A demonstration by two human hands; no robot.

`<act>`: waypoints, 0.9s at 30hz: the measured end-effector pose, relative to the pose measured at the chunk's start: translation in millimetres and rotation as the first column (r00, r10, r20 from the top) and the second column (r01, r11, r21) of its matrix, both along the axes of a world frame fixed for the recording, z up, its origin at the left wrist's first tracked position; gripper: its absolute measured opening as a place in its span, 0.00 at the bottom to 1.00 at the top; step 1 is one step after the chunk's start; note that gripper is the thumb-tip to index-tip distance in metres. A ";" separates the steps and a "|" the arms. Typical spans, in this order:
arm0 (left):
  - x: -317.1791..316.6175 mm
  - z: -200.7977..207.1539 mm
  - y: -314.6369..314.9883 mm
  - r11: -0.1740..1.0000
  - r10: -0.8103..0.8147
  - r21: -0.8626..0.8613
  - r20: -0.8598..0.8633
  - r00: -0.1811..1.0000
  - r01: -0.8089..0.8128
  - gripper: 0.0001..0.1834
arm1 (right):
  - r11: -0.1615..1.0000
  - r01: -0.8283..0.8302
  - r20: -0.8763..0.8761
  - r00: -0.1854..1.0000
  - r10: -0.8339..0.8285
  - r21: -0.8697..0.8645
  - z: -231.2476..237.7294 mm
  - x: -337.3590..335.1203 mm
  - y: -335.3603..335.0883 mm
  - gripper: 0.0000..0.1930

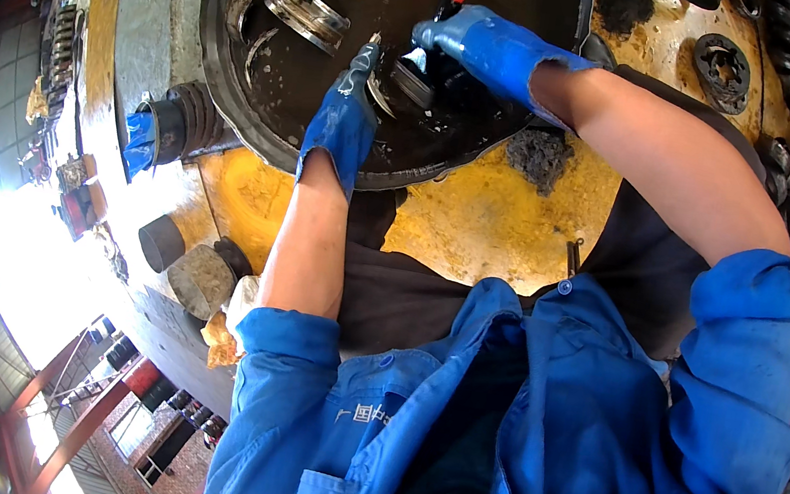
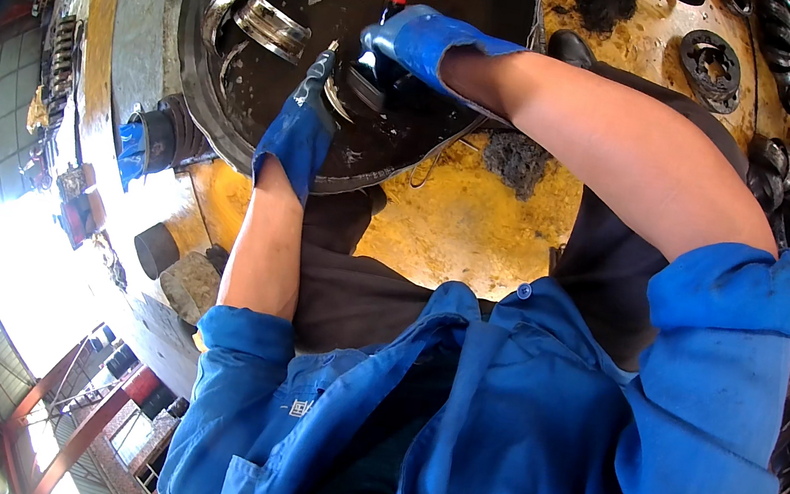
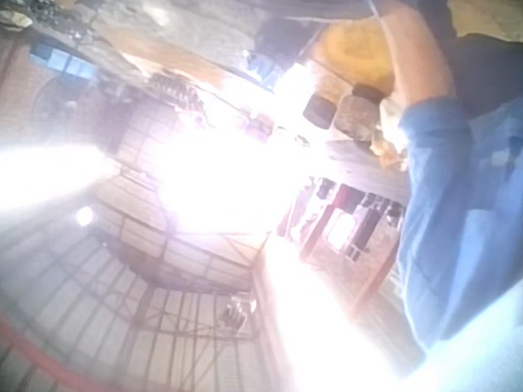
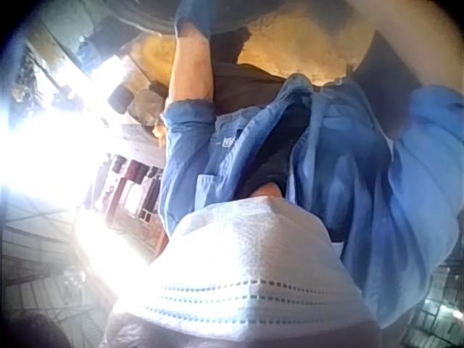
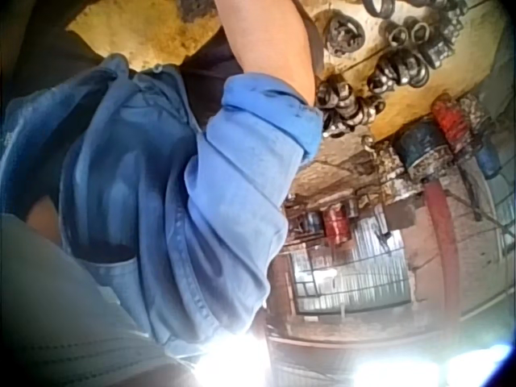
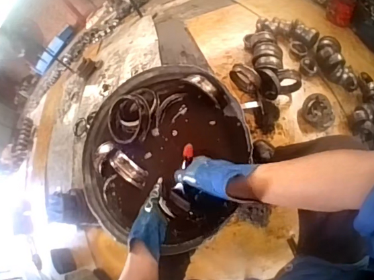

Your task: The person cleans various metal rings and mechanical components by dipping them into a basin of dark oil and scrubbing them with a brush.

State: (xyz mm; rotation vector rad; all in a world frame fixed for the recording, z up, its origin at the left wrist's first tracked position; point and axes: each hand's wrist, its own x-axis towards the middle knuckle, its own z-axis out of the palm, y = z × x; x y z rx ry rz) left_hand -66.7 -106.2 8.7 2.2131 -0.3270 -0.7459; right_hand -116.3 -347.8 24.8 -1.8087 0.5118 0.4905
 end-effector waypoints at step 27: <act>13.3 -10.4 -8.9 0.978 -0.004 -0.207 -0.045 0.999 -0.006 0.24 | 0.999 -0.037 0.023 0.999 0.036 0.037 -7.5 -11.1 -4.6 0.18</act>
